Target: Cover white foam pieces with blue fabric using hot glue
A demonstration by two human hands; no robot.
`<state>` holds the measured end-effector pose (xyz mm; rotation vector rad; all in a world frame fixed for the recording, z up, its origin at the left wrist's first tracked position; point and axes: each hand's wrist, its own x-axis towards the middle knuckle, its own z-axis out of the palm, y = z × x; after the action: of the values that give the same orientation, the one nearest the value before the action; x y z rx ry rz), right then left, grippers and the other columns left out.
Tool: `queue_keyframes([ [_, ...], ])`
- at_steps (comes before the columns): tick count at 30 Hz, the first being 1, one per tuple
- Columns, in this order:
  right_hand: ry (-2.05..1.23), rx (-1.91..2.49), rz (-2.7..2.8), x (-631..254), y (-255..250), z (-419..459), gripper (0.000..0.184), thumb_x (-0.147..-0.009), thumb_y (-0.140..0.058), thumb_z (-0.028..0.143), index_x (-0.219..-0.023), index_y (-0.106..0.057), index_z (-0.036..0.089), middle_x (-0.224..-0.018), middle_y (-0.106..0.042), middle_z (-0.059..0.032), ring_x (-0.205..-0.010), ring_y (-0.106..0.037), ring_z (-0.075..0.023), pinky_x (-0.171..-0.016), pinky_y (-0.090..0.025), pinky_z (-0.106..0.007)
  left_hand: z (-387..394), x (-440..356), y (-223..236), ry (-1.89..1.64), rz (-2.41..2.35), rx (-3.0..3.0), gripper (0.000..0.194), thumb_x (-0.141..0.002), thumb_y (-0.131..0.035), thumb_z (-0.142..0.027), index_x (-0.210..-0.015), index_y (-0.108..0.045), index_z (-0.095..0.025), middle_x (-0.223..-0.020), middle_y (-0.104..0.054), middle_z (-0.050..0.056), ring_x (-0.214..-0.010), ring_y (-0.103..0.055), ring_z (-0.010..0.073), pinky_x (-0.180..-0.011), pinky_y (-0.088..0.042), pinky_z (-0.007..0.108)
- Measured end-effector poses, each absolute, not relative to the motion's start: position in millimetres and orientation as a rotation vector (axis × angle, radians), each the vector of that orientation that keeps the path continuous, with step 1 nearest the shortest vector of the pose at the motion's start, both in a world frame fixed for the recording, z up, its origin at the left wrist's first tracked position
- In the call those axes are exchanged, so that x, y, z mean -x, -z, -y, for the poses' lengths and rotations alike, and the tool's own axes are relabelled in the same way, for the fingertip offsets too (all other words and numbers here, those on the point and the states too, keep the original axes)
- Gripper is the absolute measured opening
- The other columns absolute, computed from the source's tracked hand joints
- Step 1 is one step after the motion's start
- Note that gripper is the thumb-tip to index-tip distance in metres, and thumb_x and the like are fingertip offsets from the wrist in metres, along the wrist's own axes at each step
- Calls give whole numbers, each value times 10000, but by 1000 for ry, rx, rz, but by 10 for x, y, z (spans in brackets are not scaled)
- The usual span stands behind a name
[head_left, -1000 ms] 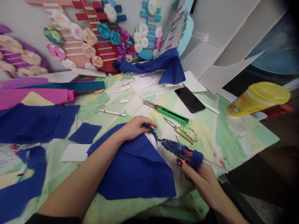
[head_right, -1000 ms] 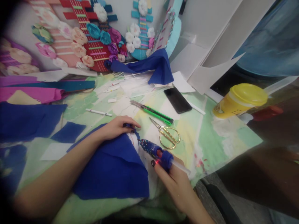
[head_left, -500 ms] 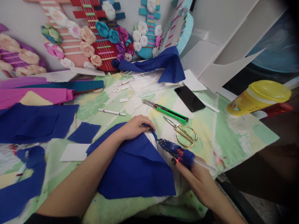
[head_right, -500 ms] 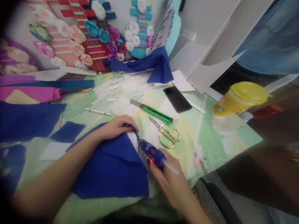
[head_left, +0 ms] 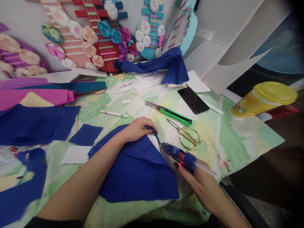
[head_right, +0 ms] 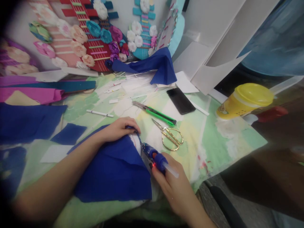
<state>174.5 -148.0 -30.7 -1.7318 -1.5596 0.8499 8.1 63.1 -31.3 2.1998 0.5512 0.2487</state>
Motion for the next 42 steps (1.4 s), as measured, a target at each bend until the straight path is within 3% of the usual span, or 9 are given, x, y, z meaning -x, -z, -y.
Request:
queue_keyframes([
  [9,-869,1733,1520,-1728,327,1444,220,-912,-433,331,-947,-600,193,-888,-642,-75,-823,-580,-204,-676,-474,-326,-637,-88,316,-249,-555,-2211,198,-765,-550,-80,-832,-714,-169,-826,-686,19,-805,-591,135,-779,-429,239],
  [14,-894,1680,1448,-1724,348,1429,228,-892,-468,317,-1014,-627,209,-826,-644,-49,-840,-582,-209,-729,-485,-345,-635,-88,313,-240,-560,-2208,210,-765,-539,-65,-827,-709,-170,-822,-686,16,-804,-591,134,-778,-428,235],
  [21,-910,1684,1246,-1812,429,1500,250,-853,-515,392,-798,-666,200,-688,-623,-35,-766,-589,-224,-686,-488,-335,-635,-94,301,-201,-585,-2215,222,-747,-531,-30,-810,-698,-162,-818,-677,11,-820,-584,136,-788,-414,235],
  [27,-1012,1640,1049,-1845,515,1555,330,-854,-513,434,-649,-589,186,-531,-503,-3,-550,-494,-154,-546,-443,-299,-642,-90,308,-193,-615,-2237,187,-749,-544,-60,-793,-687,-171,-815,-666,8,-838,-570,145,-794,-406,242],
  [34,-1014,1477,888,-1712,414,1383,215,-798,-600,392,-873,-661,201,-894,-687,-61,-824,-642,-215,-793,-512,-372,-660,-70,332,-222,-646,-2166,183,-721,-552,-75,-780,-697,-170,-852,-641,22,-830,-588,146,-793,-433,244],
  [39,-1093,1423,964,-1656,420,1181,325,-818,-573,374,-1095,-643,220,-1158,-656,-76,-1127,-574,-247,-1017,-407,-441,-675,-57,339,-230,-644,-2148,186,-713,-558,-85,-778,-707,-177,-860,-642,23,-831,-597,144,-802,-448,241],
  [42,-1142,1418,986,-1604,425,1104,381,-815,-572,360,-1161,-624,209,-1232,-621,-81,-1187,-535,-246,-1066,-352,-444,-683,-53,338,-223,-638,-2152,194,-714,-555,-80,-783,-710,-177,-855,-653,22,-828,-598,142,-810,-446,242],
])
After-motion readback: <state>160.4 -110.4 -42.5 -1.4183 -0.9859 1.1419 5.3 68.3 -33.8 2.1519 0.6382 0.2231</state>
